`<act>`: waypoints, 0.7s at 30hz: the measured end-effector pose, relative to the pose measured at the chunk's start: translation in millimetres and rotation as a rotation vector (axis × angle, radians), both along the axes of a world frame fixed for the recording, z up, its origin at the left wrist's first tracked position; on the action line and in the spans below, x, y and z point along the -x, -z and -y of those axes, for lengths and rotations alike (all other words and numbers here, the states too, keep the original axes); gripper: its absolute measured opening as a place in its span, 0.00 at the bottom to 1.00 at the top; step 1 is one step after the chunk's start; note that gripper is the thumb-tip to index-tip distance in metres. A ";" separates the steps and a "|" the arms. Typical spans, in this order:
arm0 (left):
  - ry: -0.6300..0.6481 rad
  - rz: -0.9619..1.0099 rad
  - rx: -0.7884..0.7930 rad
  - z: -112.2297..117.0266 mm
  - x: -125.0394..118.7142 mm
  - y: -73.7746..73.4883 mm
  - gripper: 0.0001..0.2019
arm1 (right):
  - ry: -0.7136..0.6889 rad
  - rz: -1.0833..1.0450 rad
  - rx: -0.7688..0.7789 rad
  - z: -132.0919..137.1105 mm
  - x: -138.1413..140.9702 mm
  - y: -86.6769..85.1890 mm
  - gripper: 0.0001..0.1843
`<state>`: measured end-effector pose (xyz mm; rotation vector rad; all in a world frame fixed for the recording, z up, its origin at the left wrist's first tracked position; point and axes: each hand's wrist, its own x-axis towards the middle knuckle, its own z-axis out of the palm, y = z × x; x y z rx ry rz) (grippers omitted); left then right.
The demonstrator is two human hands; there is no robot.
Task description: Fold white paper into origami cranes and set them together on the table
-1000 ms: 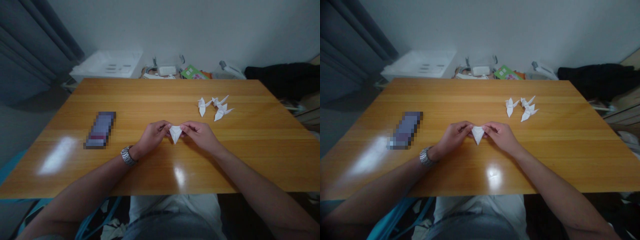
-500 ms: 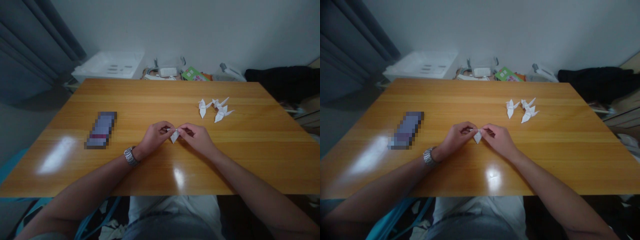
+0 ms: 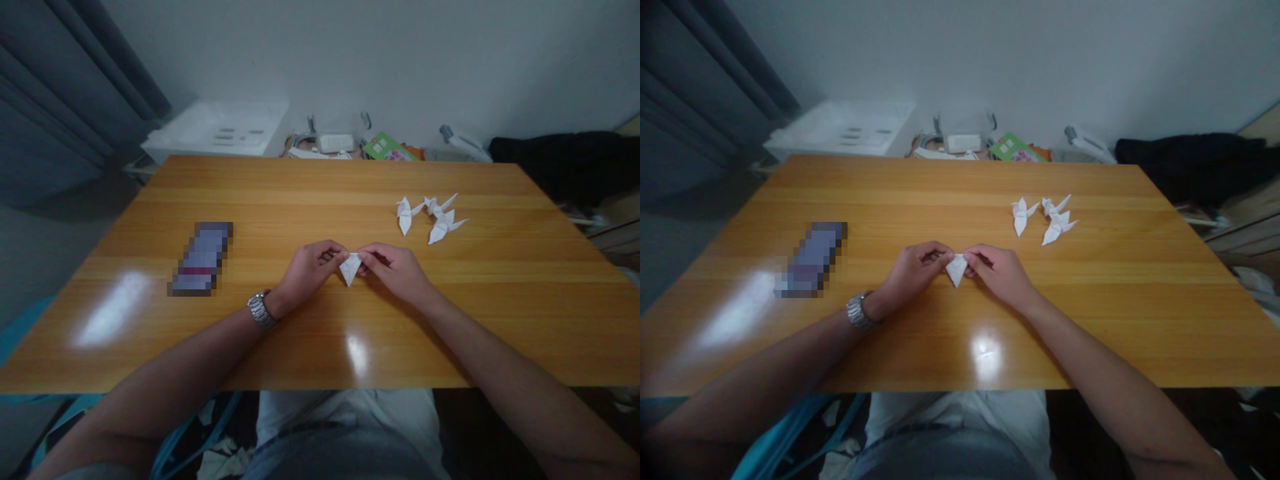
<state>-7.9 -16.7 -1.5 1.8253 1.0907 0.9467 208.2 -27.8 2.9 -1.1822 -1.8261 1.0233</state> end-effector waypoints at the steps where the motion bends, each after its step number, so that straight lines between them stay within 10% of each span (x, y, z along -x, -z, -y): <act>1: -0.003 0.010 0.005 -0.6 -0.1 0.4 0.15 | -0.008 -0.012 0.016 -1.1 -1.2 0.7 0.19; 14: 0.030 0.153 0.114 -4.9 2.7 11.3 0.16 | 0.032 -0.042 0.067 -5.0 -1.5 11.7 0.18; 21: 0.013 -0.177 -0.192 -6.4 8.1 6.6 0.11 | 0.065 0.222 -0.204 -12.3 -5.6 13.1 0.13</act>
